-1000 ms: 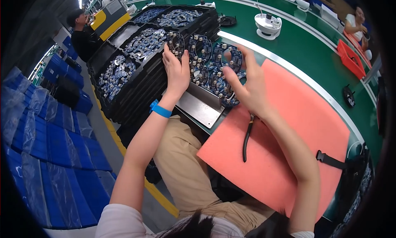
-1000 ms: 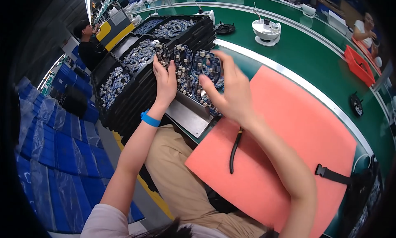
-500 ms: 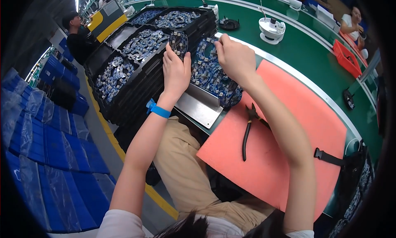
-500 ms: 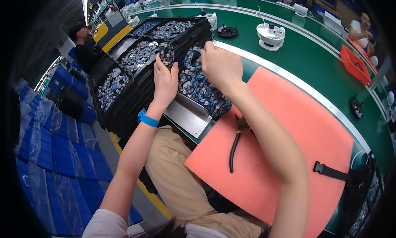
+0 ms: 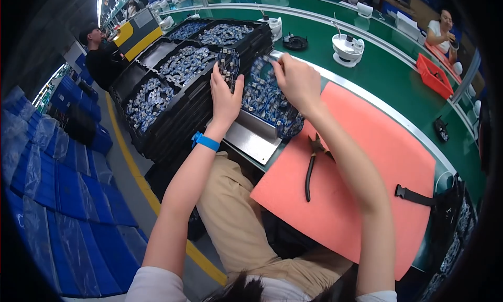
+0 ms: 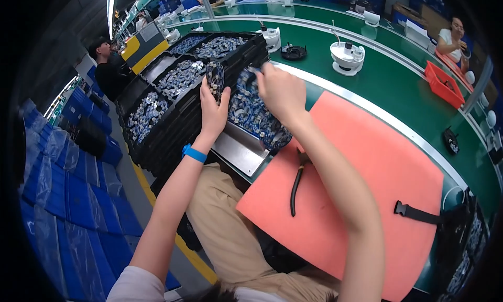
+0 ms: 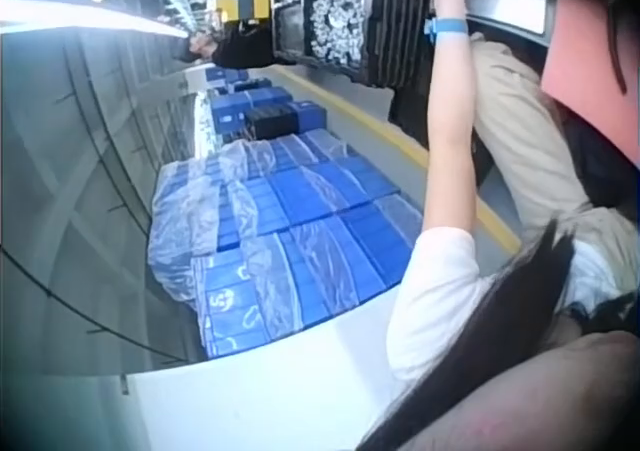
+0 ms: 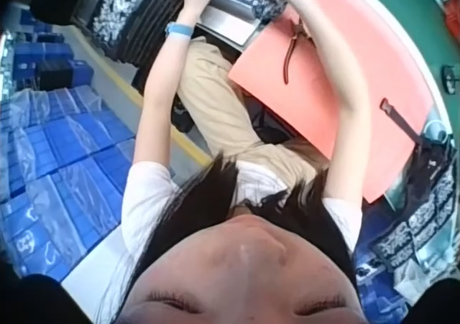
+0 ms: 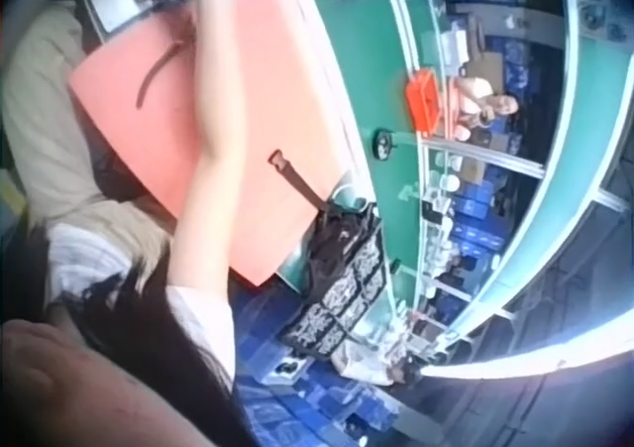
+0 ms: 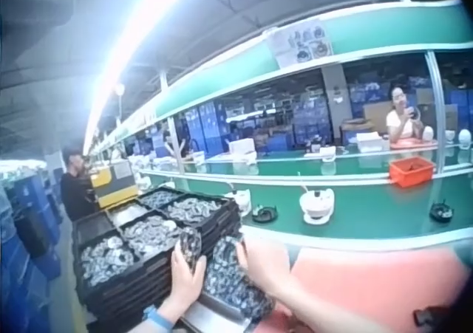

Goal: Assembling electronic components into a housing and trimming wires on a production line.

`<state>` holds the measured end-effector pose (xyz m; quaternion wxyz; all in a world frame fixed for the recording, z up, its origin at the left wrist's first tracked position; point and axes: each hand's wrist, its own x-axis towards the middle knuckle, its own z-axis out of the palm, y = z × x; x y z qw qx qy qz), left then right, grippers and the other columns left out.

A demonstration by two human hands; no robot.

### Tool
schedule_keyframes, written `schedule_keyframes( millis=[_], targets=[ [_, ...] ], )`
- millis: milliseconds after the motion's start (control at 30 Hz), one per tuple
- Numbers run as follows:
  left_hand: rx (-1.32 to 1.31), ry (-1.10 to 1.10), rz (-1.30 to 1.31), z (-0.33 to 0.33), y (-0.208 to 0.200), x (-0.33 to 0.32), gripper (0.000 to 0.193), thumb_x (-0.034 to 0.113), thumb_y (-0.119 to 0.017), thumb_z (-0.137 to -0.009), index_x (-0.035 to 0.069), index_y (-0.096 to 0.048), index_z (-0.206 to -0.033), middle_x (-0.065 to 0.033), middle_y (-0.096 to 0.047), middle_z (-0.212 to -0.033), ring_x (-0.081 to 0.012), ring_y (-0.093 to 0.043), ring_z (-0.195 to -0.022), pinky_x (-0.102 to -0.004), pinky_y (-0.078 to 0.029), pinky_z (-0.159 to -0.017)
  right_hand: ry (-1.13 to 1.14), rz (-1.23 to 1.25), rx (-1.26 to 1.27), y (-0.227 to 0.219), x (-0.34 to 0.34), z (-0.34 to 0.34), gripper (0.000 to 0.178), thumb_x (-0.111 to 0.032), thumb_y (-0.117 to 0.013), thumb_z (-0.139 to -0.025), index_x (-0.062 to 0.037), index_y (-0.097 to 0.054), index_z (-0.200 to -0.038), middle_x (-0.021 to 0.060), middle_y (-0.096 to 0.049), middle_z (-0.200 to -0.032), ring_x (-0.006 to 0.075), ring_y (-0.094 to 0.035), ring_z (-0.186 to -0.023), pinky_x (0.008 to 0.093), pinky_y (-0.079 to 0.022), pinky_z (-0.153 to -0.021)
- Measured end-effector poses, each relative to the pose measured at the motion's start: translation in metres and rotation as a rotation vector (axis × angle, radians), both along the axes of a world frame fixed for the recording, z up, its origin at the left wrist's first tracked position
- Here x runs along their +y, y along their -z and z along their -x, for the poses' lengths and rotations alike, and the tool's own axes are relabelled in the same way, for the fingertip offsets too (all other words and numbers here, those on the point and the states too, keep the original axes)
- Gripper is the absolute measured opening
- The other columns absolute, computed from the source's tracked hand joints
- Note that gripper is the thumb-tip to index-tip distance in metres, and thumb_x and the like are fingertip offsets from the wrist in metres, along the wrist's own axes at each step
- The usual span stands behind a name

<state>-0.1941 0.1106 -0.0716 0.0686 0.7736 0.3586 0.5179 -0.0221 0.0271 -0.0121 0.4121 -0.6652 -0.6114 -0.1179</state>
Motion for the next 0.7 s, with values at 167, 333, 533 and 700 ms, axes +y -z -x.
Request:
schedule_keyframes(
  millis=[167,333,533,700],
  targets=[
    [-0.271,0.128,0.158,0.002,-0.005,0.005,0.056,0.014,-0.06,-0.091,-0.008,-0.029,-0.132,-0.0267,-0.049,-0.119,-0.0342,-0.052,-0.108,-0.0385,-0.041,-0.094,-0.119,-0.404,-0.517,-0.025,-0.008,0.038,0.012,-0.017,-0.062,-0.072,-0.0101,-0.054,-0.076,0.0015,-0.055,-0.067,0.0172,-0.058,-0.067,0.0291,-0.043,-0.059],
    [-0.256,0.163,0.133,-0.001,-0.002,0.009,0.057,0.02,-0.06,-0.091,-0.006,-0.03,-0.131,-0.0254,-0.05,-0.116,-0.0336,-0.053,-0.104,-0.0397,-0.042,-0.092,-0.063,-0.434,-0.526,-0.022,-0.014,0.037,0.01,-0.015,-0.061,-0.073,-0.0097,-0.054,-0.078,0.0013,-0.054,-0.068,0.0168,-0.056,-0.065,0.0293,-0.041,-0.058],
    [-0.222,0.112,0.119,0.001,0.001,0.008,0.059,0.021,-0.061,-0.09,-0.008,-0.03,-0.132,-0.0274,-0.048,-0.121,-0.0378,-0.048,-0.111,-0.0428,-0.037,-0.098,0.001,-0.379,-0.512,-0.027,-0.024,0.044,0.013,-0.017,-0.061,-0.083,-0.0101,-0.051,-0.077,0.0017,-0.057,-0.067,0.0171,-0.06,-0.065,0.0304,-0.046,-0.056],
    [-0.093,0.097,0.006,0.003,0.005,0.013,0.059,0.016,-0.059,-0.089,-0.009,-0.028,-0.132,-0.0291,-0.044,-0.125,-0.042,-0.044,-0.116,-0.0447,-0.034,-0.102,0.042,-0.154,-0.555,-0.037,-0.032,0.067,0.009,-0.011,-0.061,-0.074,-0.0079,-0.053,-0.078,0.0055,-0.06,-0.069,0.0213,-0.063,-0.058,0.031,-0.049,-0.054]
  ],
)
